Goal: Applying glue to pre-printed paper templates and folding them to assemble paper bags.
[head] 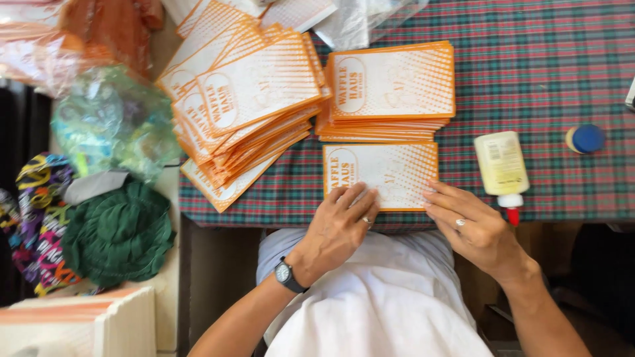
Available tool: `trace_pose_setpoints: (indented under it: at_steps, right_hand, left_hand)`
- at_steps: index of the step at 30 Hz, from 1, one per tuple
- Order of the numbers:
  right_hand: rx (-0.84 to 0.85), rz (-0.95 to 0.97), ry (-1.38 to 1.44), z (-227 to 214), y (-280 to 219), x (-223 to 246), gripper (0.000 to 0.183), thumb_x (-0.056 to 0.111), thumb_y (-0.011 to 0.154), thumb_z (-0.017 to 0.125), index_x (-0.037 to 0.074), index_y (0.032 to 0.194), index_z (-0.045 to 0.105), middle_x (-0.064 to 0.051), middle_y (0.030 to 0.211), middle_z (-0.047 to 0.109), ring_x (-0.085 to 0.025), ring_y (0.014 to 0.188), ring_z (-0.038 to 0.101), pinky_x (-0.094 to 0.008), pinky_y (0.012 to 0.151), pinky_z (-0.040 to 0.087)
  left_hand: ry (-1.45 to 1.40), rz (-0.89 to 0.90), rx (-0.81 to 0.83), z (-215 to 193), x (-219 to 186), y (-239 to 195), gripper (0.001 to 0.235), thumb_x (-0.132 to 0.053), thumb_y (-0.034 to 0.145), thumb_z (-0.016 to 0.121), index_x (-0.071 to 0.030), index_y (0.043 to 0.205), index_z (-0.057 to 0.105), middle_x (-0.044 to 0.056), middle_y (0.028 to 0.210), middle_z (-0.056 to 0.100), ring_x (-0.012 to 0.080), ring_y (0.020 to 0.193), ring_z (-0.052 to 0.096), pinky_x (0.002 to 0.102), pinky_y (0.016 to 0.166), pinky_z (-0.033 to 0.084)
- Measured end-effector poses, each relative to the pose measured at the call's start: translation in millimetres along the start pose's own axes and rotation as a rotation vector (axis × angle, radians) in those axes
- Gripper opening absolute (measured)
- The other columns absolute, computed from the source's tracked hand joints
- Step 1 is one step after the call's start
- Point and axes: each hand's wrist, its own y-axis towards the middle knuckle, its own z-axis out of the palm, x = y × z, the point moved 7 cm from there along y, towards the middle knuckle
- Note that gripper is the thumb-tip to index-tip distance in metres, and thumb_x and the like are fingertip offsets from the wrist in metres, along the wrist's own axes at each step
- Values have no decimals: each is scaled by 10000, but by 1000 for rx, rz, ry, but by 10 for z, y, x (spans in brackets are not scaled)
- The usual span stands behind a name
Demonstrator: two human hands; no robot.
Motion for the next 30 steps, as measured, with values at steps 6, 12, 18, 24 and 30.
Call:
trace_pose_setpoints:
  at_steps: [6,12,18,24,30]
  right_hand:
    - [8,30,-31,42,-4,17,158,-129,890,727,-87,1042,715,-227,1176,724,-393,1178,709,-456,1085,577]
    - [27,60,-9,55,53,14,124,-150,894,734,-91,1003,728,-224,1147,731,-386,1149,716,-458,1099,573]
    - [110,91,29,84,11,-203,144,-39,872,762,-34,1014,745,-175,1144,729,-346,1135,697,-436,1071,557]
    - [163,113,-52,121,-47,-368,227,32,867,779,8,1084,714,-179,1222,682,-360,1249,646,-464,1177,506]
    - [393,136,-275,236,-153,-743,934,229,736,750,18,1577,402,-163,1660,400,-535,1572,265,-587,1280,274]
  left_hand:
    - [25,-55,-9,-44,-12,21,173,-54,994,541,53,1066,657,148,1166,637,316,1135,596,412,878,495]
    - [88,-50,-30,-74,-39,12,143,-2,971,605,77,1042,702,191,1166,662,334,1088,608,410,813,501]
    - [88,-38,-43,-24,-54,-10,111,-24,964,638,58,946,711,234,1160,668,361,1067,597,419,777,498]
    - [31,-8,-73,0,-10,-92,163,-25,1016,571,105,1054,663,237,1223,644,366,1128,601,428,846,511]
    - [-54,-59,-54,-212,218,-350,187,-89,1079,505,17,1160,636,159,1201,610,333,1055,611,418,852,494]
